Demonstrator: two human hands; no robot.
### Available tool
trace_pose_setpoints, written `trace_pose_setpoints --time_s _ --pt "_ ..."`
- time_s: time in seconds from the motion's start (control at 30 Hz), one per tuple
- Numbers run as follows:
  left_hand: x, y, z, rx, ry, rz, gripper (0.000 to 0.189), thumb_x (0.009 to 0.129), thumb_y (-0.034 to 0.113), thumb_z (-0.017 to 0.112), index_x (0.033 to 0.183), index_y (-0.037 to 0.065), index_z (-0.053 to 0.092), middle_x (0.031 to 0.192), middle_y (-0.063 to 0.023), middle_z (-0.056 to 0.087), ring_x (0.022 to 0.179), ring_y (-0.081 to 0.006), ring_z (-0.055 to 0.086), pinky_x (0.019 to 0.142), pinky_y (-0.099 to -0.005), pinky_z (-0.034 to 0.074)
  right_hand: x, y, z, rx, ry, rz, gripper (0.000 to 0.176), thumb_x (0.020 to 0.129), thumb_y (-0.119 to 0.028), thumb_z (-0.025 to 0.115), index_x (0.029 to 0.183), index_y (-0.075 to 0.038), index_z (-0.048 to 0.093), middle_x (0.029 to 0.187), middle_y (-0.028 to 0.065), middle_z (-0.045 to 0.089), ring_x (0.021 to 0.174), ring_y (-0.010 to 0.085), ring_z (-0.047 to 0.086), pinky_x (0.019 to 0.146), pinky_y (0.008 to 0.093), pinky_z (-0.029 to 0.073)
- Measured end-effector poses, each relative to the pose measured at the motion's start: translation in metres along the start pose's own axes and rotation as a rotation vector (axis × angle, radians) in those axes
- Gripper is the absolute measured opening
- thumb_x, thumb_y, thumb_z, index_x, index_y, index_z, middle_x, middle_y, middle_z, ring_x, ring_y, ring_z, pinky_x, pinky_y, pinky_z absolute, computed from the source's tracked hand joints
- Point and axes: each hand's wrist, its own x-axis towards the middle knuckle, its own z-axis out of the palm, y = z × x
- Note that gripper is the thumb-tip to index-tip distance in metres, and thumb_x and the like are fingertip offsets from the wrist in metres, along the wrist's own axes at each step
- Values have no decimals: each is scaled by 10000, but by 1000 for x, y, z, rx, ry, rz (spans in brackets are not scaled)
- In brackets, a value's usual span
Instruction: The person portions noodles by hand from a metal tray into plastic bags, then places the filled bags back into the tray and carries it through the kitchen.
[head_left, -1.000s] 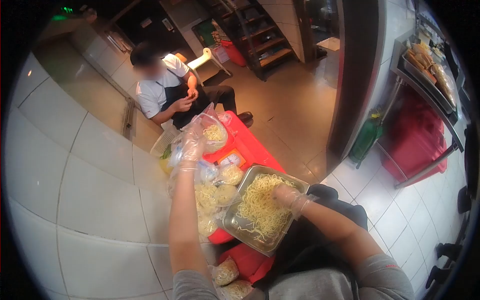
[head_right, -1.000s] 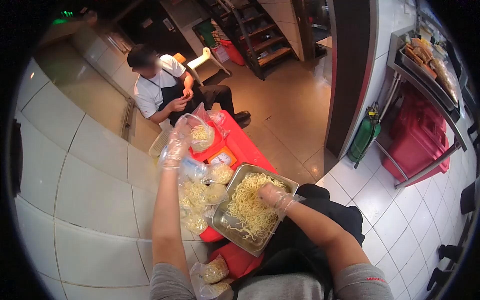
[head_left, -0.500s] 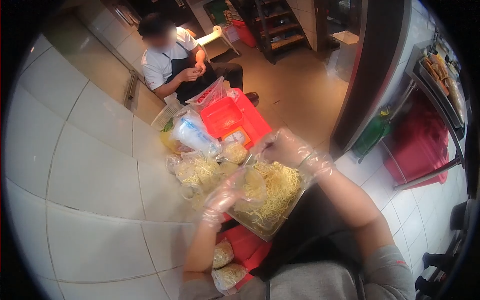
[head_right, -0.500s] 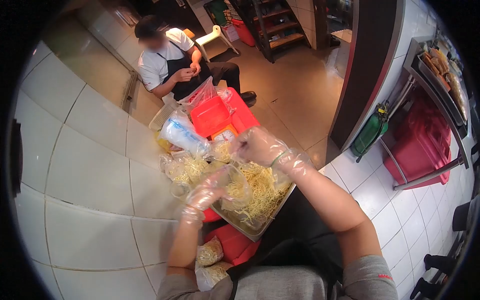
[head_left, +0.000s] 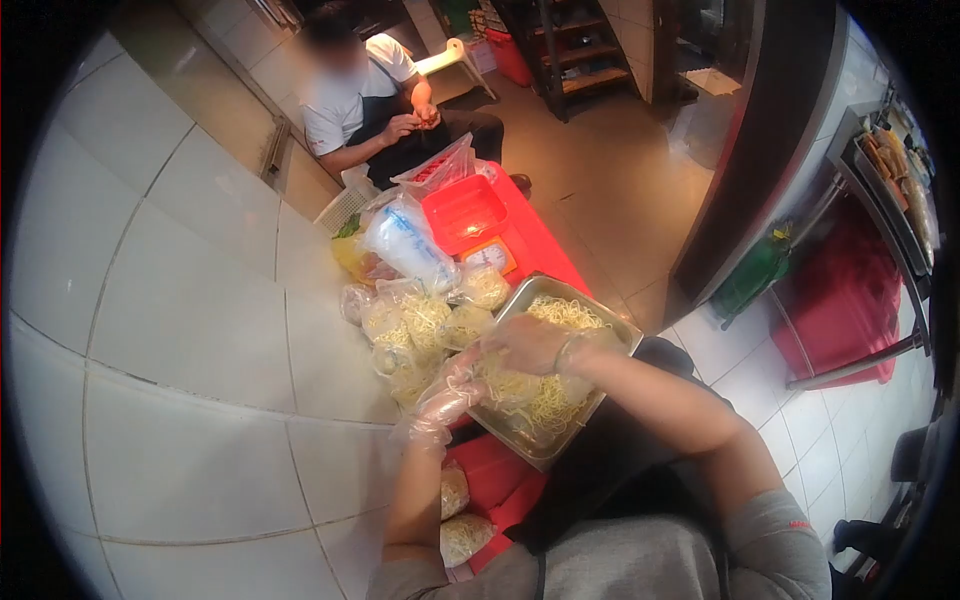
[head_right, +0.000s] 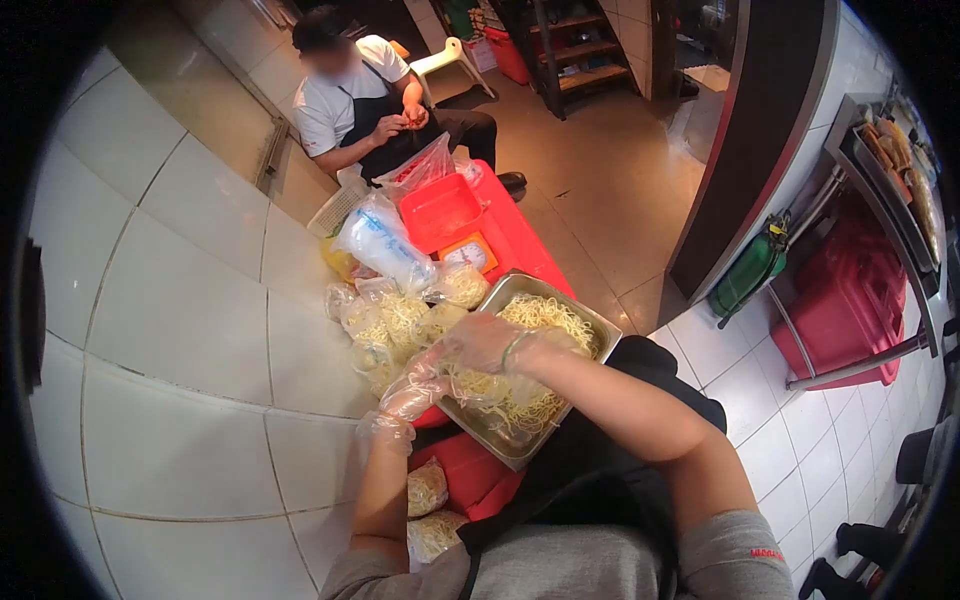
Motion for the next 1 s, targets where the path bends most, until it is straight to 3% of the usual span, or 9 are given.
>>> trace_pose_setpoints --time_s 0.03,0.13,0.2,0.33,0.43,0.7,0.8,0.9,1.0 --pt "0 -8 -2 9 24 22 661 762 -40 600 1400 42 448 1257 -111 555 869 -154 634 762 -313 533 -2 3 -5 -64 -2 -48 243 866 -198 613 1033 -40 692 951 152 699 887 247 683 802 371 533" --pt "3 -19 -4 -13 49 44 695 768 -49 580 1435 33 404 1349 -120 487 861 -164 643 767 -302 539 -14 -1 -50 463 -24 378 229 813 -193 656 980 -43 697 955 168 694 950 321 659 870 432 498" --pt "1 -2 -3 -84 -6 -19 712 771 -28 576 1452 13 370 1465 -130 388 902 -161 640 787 -282 534 -18 41 -27 78 -19 295 235 823 -205 652 996 -52 694 964 176 685 963 318 658 864 422 505" --pt "-1 5 10 -184 -2 -24 715 768 -54 555 1452 -1 356 1438 -151 415 833 -178 656 755 -307 547 -64 110 78 -628 116 315 181 839 -188 622 959 -76 699 942 209 667 921 333 660 823 403 523" --pt "3 0 1 -109 45 -57 717 778 -89 519 1463 -23 317 1412 -142 452 739 -197 673 737 -327 555 -71 146 116 -799 239 221 139 816 -168 613 889 -86 699 908 219 663 854 353 659 779 410 533" --pt "-7 2 4 -194 60 -56 700 762 -85 495 1442 -46 334 1435 -181 386 848 -179 652 754 -306 561 -27 41 -50 -362 -63 151 141 821 -191 630 897 -93 697 828 146 670 835 324 660 753 417 534" --pt "-5 -4 7 -145 42 -9 693 770 -74 499 1440 -63 323 1436 -176 382 847 -178 646 766 -304 564 -22 28 -58 -79 259 -31 123 780 -125 625 852 -64 705 858 158 684 829 343 670 759 411 538" --pt "-5 0 11 -251 74 -27 726 771 -114 487 1467 -21 304 1445 -141 414 702 -160 651 704 -310 565 -21 -13 -80 4 134 4 143 772 -91 628 878 -45 711 868 176 685 831 335 675 760 391 538" --pt "-1 -10 10 -304 80 -69 728 765 -117 496 1463 -26 309 1430 -133 429 739 -182 652 703 -315 569 -15 -29 -66 131 194 -107 148 770 -74 618 881 -38 711 848 166 692 827 313 685 766 377 539"
